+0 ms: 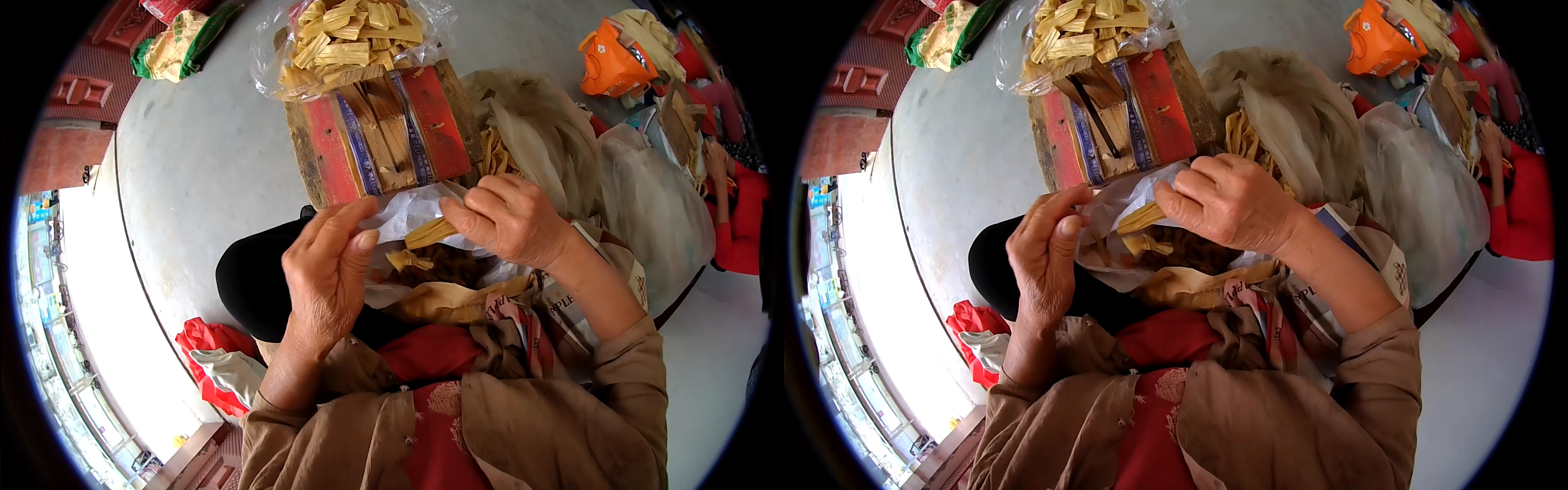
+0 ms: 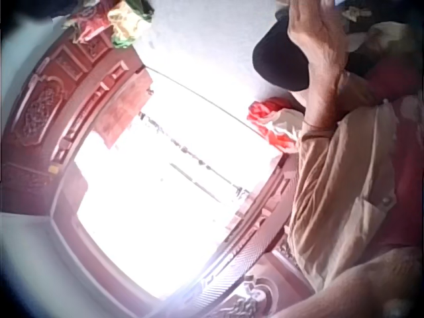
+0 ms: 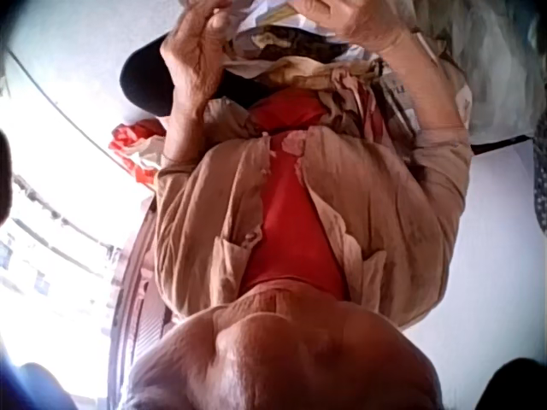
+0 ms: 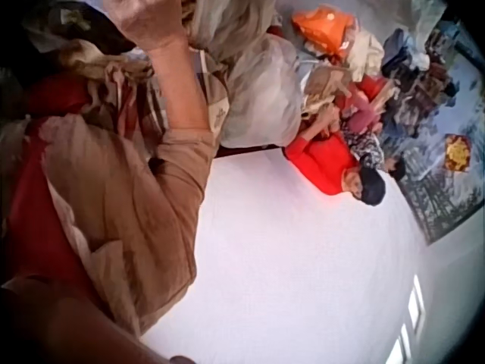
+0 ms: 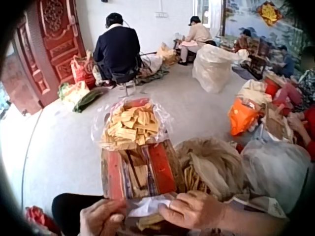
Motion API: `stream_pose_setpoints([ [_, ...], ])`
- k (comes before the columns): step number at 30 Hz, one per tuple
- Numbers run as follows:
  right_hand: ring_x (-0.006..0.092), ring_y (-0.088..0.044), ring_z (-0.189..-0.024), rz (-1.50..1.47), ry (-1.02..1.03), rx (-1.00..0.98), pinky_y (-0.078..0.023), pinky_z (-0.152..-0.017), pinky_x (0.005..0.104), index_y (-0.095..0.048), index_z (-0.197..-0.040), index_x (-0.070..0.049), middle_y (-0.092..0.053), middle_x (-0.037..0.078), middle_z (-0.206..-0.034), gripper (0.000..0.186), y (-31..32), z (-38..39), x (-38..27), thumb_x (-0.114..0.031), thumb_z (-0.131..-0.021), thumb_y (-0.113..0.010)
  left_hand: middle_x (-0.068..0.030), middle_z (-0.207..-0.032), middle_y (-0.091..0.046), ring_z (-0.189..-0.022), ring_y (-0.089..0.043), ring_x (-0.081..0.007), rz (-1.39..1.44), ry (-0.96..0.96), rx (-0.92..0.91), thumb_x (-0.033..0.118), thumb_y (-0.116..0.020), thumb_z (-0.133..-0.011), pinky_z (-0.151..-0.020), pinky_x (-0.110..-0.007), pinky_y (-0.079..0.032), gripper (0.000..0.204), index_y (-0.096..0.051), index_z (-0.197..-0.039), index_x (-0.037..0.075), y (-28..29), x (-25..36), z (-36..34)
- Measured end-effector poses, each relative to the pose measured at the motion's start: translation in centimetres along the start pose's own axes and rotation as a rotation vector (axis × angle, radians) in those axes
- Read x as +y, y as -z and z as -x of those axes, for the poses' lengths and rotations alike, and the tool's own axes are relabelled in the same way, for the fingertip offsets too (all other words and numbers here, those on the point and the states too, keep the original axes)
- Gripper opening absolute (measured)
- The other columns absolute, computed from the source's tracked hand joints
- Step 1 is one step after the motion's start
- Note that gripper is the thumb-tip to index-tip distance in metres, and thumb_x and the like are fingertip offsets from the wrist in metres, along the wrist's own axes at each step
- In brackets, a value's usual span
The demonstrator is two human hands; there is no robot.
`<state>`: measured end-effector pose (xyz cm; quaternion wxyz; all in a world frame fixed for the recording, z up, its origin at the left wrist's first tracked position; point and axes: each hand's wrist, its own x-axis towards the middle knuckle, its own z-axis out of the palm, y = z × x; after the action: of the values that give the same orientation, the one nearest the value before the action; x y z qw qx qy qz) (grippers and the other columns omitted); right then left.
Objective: The person sits on the floor and repeatedly picks up dried yellow strips from a white bag. They fold each strip into a smaller shape by hand and place it into a clear plastic bag resting on a wooden box. The process is repetitive and involves handling the items one at a time.
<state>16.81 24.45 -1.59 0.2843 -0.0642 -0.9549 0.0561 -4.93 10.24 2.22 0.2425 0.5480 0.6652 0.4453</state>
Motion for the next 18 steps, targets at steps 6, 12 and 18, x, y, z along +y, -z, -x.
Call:
stream_pose_setpoints([
  [6, 0.0229, -0.063, -0.072, -0.124, 0.050, 0.076, -0.053, -0.062, 0.0322, -0.065, -0.106, -0.005, -0.061, 0.005, -0.085, 0.024, -2.1, 0.8, -2.2, -0.008, -0.083, -0.070, -0.0031, -0.067, -0.058, -0.053, -0.053, -0.0104, 0.954, 0.761, -0.567, 0.028, -0.059, -0.104, -0.051, -0.024, -0.043, 0.030, -0.065, -0.100, -0.001, -1.7, -0.7, 3.2],
  [12, 0.0291, -0.070, -0.075, -0.520, -0.380, 0.045, -0.056, -0.065, 0.0357, -0.064, -0.105, -0.008, -0.068, 0.010, -0.085, 0.018, -1.3, 3.5, -1.8, -0.012, -0.088, -0.069, -0.0025, -0.056, -0.054, -0.043, -0.050, -0.0106, 1.474, 0.333, -0.512, 0.025, -0.059, -0.102, -0.045, -0.026, -0.042, 0.023, -0.064, -0.094, 0.003, 2.2, 2.0, 3.6],
  [18, 0.0208, -0.064, -0.058, -1.151, -0.033, 0.145, -0.052, -0.053, 0.0350, -0.065, -0.118, 0.003, -0.066, 0.006, -0.079, 0.031, 7.8, -6.9, -11.1, -0.017, -0.094, -0.069, -0.0059, -0.088, -0.068, -0.084, -0.066, -0.0178, 1.645, -0.165, -0.453, 0.023, -0.066, -0.096, -0.071, -0.033, -0.052, 0.017, -0.070, -0.098, 0.006, 8.2, 8.2, 4.1],
])
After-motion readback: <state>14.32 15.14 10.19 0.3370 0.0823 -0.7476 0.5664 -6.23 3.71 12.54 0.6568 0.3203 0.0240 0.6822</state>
